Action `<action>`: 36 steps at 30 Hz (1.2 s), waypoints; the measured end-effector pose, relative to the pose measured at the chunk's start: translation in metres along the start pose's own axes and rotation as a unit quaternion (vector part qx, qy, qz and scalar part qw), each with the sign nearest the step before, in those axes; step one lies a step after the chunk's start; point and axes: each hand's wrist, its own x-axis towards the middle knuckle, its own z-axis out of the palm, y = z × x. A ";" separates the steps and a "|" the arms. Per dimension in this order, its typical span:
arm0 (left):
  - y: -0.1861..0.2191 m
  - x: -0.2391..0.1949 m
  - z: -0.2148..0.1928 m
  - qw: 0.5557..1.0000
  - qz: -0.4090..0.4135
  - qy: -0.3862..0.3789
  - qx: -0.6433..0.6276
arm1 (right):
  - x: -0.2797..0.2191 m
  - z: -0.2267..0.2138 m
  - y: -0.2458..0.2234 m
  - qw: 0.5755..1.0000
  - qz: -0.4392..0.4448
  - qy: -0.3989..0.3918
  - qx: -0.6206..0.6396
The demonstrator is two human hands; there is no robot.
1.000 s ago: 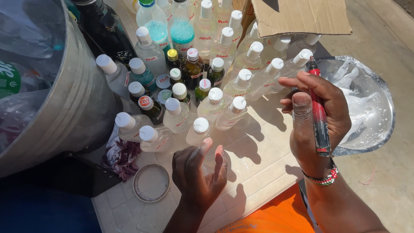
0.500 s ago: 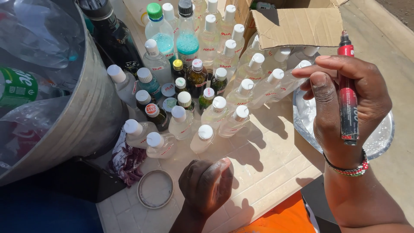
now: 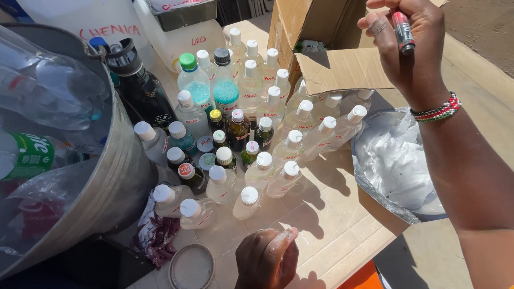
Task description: Labeling small plastic bottles by applying tape and writing on them with a marker
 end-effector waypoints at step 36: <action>-0.009 0.005 0.031 0.998 -0.050 0.040 0.019 | 0.097 0.153 0.212 0.838 0.488 -0.220 0.106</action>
